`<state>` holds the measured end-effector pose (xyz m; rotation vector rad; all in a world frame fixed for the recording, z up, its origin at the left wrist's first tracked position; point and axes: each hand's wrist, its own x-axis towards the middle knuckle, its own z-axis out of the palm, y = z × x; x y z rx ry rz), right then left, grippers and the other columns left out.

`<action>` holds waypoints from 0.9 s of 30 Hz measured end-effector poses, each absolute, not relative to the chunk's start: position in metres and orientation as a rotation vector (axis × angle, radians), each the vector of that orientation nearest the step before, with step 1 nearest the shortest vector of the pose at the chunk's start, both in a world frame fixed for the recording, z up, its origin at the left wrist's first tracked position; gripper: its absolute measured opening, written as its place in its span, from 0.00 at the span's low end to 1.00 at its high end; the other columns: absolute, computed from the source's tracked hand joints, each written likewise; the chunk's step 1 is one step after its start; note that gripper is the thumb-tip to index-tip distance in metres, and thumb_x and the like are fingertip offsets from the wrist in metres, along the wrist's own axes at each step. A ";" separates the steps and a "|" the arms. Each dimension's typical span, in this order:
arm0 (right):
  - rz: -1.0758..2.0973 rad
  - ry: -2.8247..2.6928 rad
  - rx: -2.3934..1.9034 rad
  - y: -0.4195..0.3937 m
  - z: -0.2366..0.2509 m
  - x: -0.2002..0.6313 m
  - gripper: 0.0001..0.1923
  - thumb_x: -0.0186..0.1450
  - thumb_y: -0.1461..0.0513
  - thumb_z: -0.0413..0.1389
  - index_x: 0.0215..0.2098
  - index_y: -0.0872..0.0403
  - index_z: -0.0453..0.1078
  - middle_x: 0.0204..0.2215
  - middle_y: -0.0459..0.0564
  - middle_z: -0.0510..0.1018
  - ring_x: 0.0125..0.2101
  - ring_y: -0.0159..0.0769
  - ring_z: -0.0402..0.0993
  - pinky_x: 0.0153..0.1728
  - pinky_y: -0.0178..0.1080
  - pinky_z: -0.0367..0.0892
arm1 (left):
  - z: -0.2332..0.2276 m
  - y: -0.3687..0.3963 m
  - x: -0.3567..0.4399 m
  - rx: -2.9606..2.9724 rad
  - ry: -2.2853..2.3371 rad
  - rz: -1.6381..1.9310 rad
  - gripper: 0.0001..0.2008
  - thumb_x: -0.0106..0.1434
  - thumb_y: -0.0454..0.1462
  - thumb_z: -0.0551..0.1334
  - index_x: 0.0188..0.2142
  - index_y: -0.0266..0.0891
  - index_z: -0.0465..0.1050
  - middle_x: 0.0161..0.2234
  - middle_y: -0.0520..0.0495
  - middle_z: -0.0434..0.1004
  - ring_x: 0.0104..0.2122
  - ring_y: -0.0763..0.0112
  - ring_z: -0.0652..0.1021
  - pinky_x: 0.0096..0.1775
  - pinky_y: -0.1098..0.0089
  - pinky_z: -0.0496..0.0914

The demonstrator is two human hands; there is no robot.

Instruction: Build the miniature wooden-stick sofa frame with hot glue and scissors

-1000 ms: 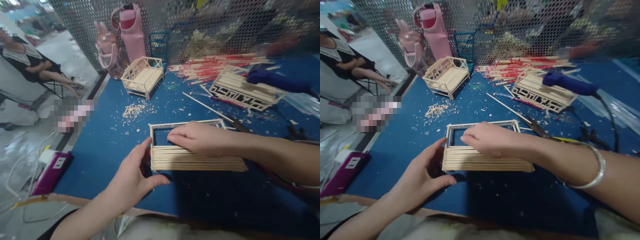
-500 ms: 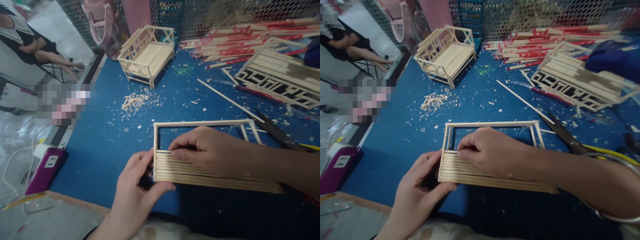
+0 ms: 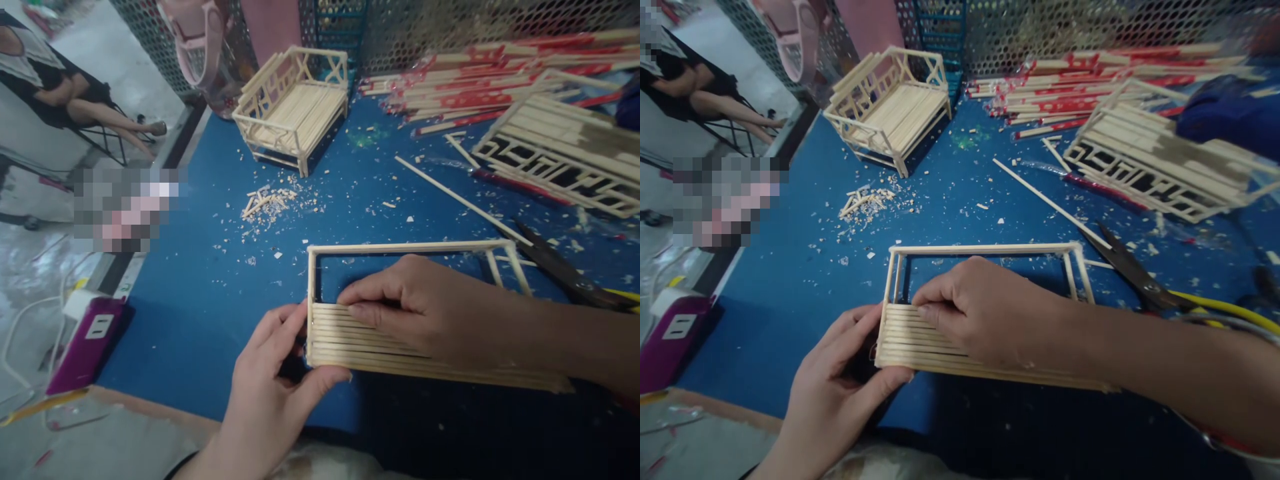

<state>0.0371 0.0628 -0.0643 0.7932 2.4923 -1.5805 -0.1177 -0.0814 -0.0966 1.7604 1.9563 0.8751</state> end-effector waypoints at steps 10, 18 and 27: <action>-1.568 2.491 0.778 0.061 -0.061 0.036 0.14 0.62 0.62 0.49 0.34 0.52 0.78 0.25 0.42 0.79 0.25 0.31 0.70 0.25 0.32 0.59 | -0.097 -0.083 -0.118 1.768 1.934 0.891 0.21 0.57 0.43 0.63 0.50 0.40 0.69 0.41 0.45 0.76 0.38 0.67 0.77 0.36 0.69 0.74; -1.560 2.495 0.773 0.062 -0.062 0.034 0.15 0.61 0.62 0.49 0.35 0.51 0.78 0.26 0.43 0.79 0.25 0.31 0.71 0.26 0.32 0.59 | -0.095 -0.083 -0.116 1.743 1.932 0.866 0.22 0.58 0.42 0.62 0.52 0.42 0.68 0.42 0.45 0.76 0.38 0.66 0.77 0.35 0.68 0.75; -1.588 2.515 0.754 0.062 -0.063 0.034 0.14 0.61 0.63 0.49 0.34 0.53 0.78 0.23 0.42 0.78 0.23 0.29 0.68 0.24 0.31 0.57 | -0.097 -0.084 -0.117 1.756 1.953 0.845 0.21 0.59 0.42 0.62 0.52 0.42 0.68 0.42 0.44 0.75 0.38 0.65 0.77 0.35 0.68 0.75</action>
